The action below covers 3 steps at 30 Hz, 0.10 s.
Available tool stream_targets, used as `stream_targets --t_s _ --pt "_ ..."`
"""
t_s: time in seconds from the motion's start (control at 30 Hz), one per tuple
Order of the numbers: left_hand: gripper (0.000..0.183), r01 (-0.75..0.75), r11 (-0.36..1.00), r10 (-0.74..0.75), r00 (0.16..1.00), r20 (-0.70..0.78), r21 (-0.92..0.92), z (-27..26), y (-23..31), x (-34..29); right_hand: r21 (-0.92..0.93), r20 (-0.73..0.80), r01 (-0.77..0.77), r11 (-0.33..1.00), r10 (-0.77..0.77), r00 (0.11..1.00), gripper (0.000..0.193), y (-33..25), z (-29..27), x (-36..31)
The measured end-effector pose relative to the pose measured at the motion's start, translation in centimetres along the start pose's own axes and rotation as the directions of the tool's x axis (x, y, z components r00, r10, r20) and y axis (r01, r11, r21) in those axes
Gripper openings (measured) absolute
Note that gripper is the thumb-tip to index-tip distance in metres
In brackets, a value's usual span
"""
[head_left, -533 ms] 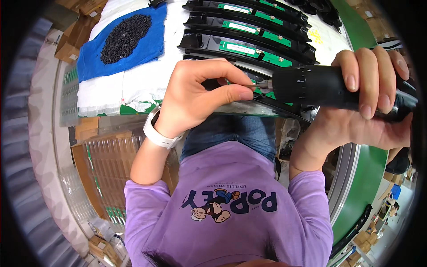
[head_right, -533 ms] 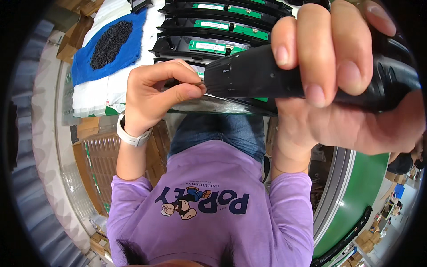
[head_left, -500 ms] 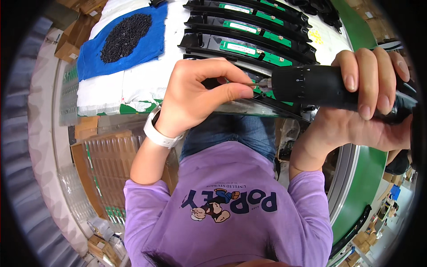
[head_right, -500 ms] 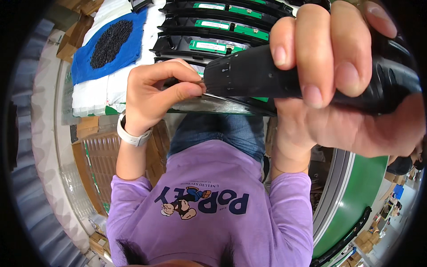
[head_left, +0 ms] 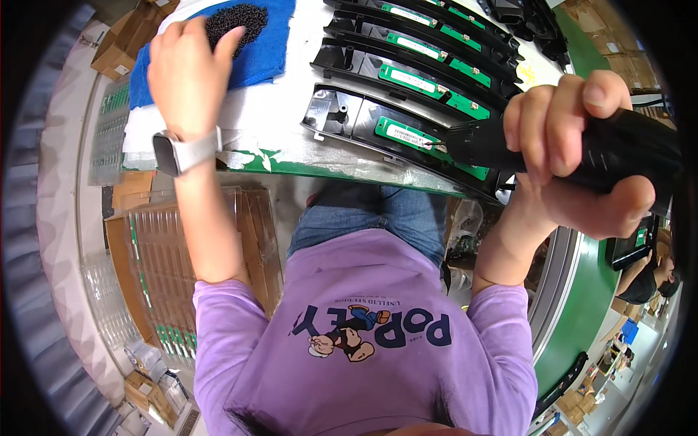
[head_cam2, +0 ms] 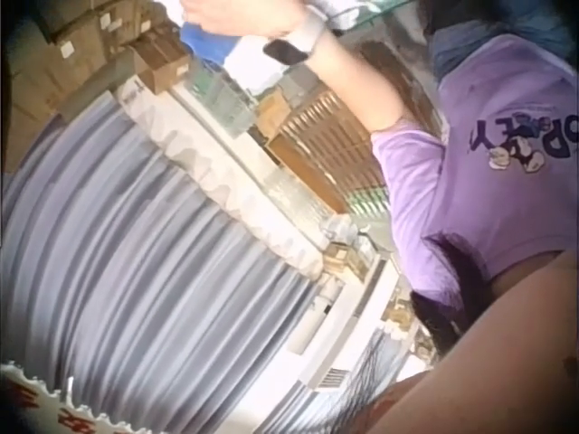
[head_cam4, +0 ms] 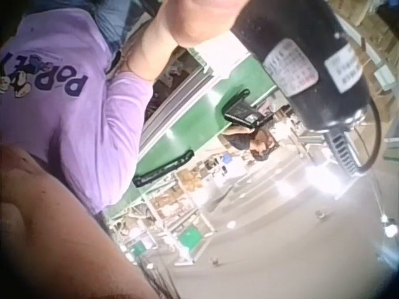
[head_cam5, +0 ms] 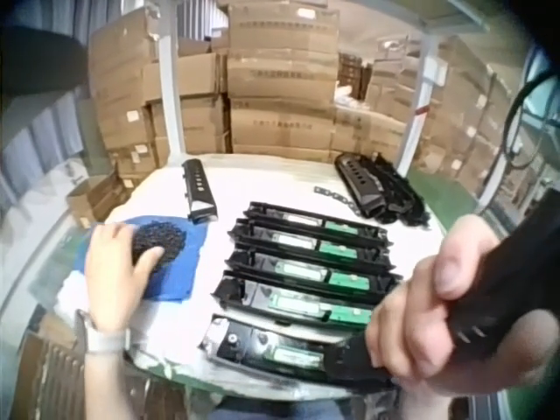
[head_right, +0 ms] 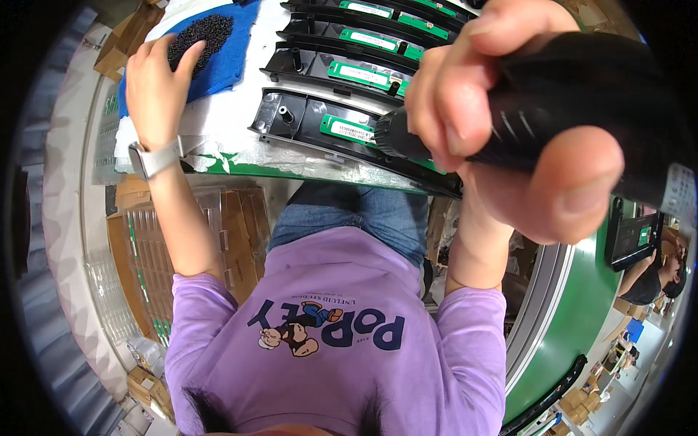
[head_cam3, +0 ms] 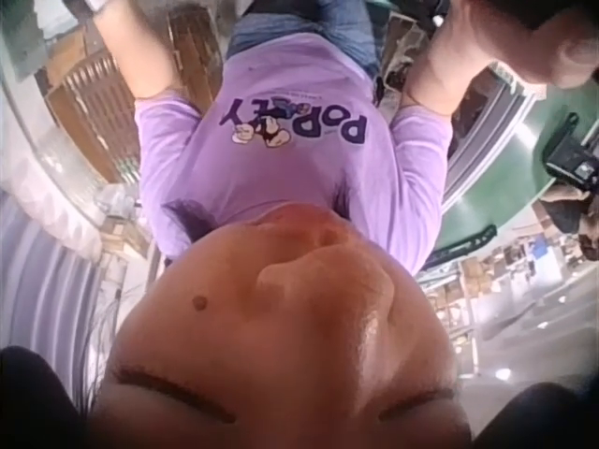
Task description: Assemble electronic components by placing circuit boards into housings and fastening them with an electric screwdriver.
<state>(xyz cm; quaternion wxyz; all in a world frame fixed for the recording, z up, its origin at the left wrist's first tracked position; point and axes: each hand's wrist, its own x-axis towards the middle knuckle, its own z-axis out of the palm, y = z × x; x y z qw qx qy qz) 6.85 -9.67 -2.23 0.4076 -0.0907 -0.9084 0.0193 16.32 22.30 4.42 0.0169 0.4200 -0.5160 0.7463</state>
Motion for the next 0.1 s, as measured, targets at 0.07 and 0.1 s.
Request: stream_targets --t_s 0.07,0.1 --pt "0.043 0.081 0.988 -0.112 0.961 0.255 0.128 0.06 -1.09 -0.03 -0.036 0.032 -0.006 0.999 0.007 0.999 0.069 0.43 -0.12 0.00" --pt "0.044 0.098 0.982 -0.155 0.912 0.380 0.163 -0.29 -1.40 0.45 -0.052 0.049 -0.007 0.999 0.009 0.999 0.070 0.64 -0.23 0.15"
